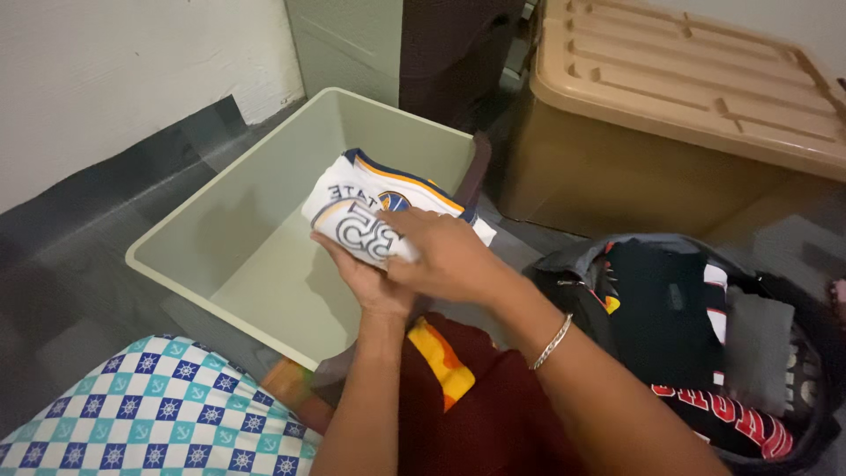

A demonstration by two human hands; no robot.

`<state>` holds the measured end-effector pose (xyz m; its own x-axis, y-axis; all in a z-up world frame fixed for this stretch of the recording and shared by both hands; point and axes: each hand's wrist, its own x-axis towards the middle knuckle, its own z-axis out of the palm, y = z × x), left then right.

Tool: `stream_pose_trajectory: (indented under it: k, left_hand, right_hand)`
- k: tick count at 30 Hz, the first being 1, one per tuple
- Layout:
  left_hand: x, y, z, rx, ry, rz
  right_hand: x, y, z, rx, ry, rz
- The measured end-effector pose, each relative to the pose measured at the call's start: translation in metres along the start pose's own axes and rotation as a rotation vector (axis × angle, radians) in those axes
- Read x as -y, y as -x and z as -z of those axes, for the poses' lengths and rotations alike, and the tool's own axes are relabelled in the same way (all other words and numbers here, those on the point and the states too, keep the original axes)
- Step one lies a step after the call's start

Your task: The person folds various t-shirts and places them into a black backpack. They retrieve shirts from a nearby plastic bin, fold them neatly, and arrange them inside the bag before zipping it closed.

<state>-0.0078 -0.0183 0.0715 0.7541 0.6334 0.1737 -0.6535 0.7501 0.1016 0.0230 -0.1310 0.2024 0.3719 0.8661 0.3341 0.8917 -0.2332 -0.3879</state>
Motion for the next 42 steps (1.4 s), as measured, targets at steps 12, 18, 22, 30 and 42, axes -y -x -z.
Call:
stream_pose_trajectory:
  k: [12, 18, 22, 30, 42]
  left_hand:
    - [0.011, 0.002, -0.008, 0.009, -0.22, 0.279]
    - [0.014, -0.007, -0.008, -0.035, -0.243, 0.258]
    - [0.012, -0.005, -0.014, -0.117, -0.282, 0.218]
    - [0.013, -0.005, -0.015, -0.145, -0.297, 0.229]
    - [0.02, -0.004, -0.02, -0.042, -0.363, 0.318]
  right_hand:
    - [-0.056, 0.004, 0.008, 0.148, -1.065, -0.523]
    - [-0.06, 0.014, -0.005, -0.016, -0.693, -0.473]
    - [-0.051, 0.025, -0.003, -0.198, -0.162, -0.262]
    - [-0.032, 0.023, -0.004, -0.032, -0.082, -0.221]
    - [-0.059, 0.04, -0.021, -0.109, -0.527, -0.33]
